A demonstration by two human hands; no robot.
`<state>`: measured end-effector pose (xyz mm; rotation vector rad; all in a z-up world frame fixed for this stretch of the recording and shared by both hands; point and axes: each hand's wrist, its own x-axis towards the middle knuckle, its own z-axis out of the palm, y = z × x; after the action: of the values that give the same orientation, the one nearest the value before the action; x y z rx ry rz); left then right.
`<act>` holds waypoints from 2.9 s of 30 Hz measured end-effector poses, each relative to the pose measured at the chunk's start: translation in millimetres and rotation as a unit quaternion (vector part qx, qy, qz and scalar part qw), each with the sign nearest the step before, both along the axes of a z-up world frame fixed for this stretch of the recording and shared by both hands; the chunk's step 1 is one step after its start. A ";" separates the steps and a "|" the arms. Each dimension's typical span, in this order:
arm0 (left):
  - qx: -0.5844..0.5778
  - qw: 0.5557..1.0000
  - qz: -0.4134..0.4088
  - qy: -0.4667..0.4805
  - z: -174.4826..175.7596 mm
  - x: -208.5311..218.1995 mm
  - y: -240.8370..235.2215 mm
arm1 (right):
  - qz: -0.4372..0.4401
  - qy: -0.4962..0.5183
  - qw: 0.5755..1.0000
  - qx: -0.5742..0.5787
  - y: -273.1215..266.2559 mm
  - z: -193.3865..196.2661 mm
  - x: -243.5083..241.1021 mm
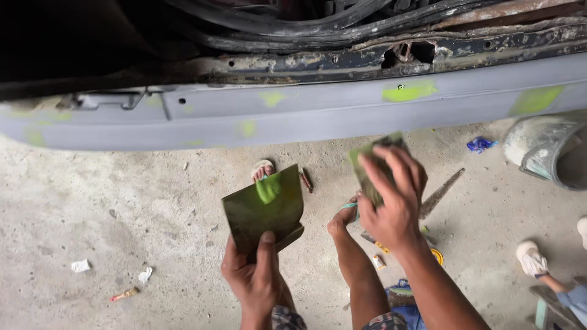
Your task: The person applies a green body filler to the front bumper of a car using a putty knife. They spread the filler across the surface and smooth it out, occasionally scraping more filler onto the knife from a separate piece.
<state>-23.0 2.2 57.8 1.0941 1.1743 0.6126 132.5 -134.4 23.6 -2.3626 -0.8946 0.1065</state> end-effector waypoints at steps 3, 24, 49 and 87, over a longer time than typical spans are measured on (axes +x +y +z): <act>-0.064 0.998 0.020 0.001 -6.8 5.0 17.5 | -0.058 -0.076 0.993 -0.062 23.5 -34.0 15.8; -0.122 0.991 0.061 0.003 -43.5 -6.1 54.0 | -0.127 -0.138 0.974 -0.123 54.4 -72.8 25.5; -0.112 0.980 -0.081 0.146 -41.2 -26.0 58.3 | -0.191 -0.133 0.970 -0.073 63.0 -81.1 17.1; -0.075 0.958 -0.199 0.192 -28.9 -80.6 137.3 | -0.128 -0.067 0.981 -0.126 169.1 -54.0 -19.4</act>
<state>-103.7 139.5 28.8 1.3078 1.2558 -0.0064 113.1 34.8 -30.4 -2.7283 -0.6614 -0.0466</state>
